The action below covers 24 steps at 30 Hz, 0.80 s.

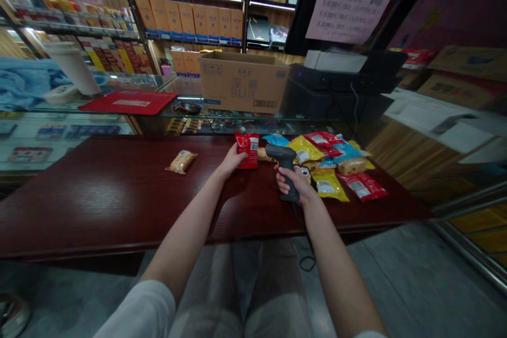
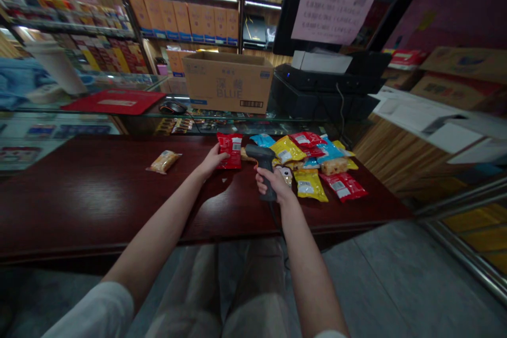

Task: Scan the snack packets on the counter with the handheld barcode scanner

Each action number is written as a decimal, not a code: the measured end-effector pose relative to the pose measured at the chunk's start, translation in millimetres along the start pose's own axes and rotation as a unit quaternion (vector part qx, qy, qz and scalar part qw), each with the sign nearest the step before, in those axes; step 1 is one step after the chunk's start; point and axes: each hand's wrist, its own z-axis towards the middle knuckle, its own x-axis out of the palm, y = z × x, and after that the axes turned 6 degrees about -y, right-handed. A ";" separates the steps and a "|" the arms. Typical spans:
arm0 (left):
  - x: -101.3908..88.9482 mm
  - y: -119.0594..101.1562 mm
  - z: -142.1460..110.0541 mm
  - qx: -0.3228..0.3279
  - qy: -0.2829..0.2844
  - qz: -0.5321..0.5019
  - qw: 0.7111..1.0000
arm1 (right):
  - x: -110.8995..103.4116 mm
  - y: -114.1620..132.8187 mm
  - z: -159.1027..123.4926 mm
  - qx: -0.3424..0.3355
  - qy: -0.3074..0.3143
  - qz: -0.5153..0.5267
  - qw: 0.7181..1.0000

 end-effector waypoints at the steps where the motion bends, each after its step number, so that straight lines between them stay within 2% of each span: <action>1: 0.4 -0.1 -0.2 -0.002 0.001 0.003 1.000 | -0.1 0.5 -0.3 0.000 0.003 0.006 1.000; 4: -1.3 -1.9 0.6 0.030 -0.016 0.060 0.998 | -0.8 2.1 -1.1 -0.010 0.012 0.031 0.999; 7: -9.8 -10.0 2.0 0.066 -0.042 0.176 0.981 | -1.7 3.2 -1.3 -0.019 0.018 0.047 0.999; 11: -28.9 -30.7 -2.3 0.032 -0.109 0.329 0.938 | -2.0 3.4 -0.8 -0.022 0.013 0.049 0.998; 14: -41.1 -44.9 -12.6 0.000 -0.171 0.480 0.861 | -2.0 3.4 -0.1 -0.019 0.015 0.049 0.999; 18: -41.6 -51.2 -26.9 0.059 -0.255 0.621 0.739 | -2.7 3.6 0.4 -0.016 0.024 0.045 0.999; 19: -38.6 -50.5 -29.2 0.083 -0.254 0.641 0.720 | -2.9 3.7 0.4 -0.014 0.026 0.043 0.999; 21: -30.2 -46.9 -32.0 0.126 -0.210 0.670 0.701 | -2.8 3.9 -0.1 -0.011 0.024 0.040 0.999; 24: -15.7 -36.6 -32.9 0.118 -0.116 0.703 0.692 | -1.4 3.8 -1.4 -0.011 0.013 0.040 0.999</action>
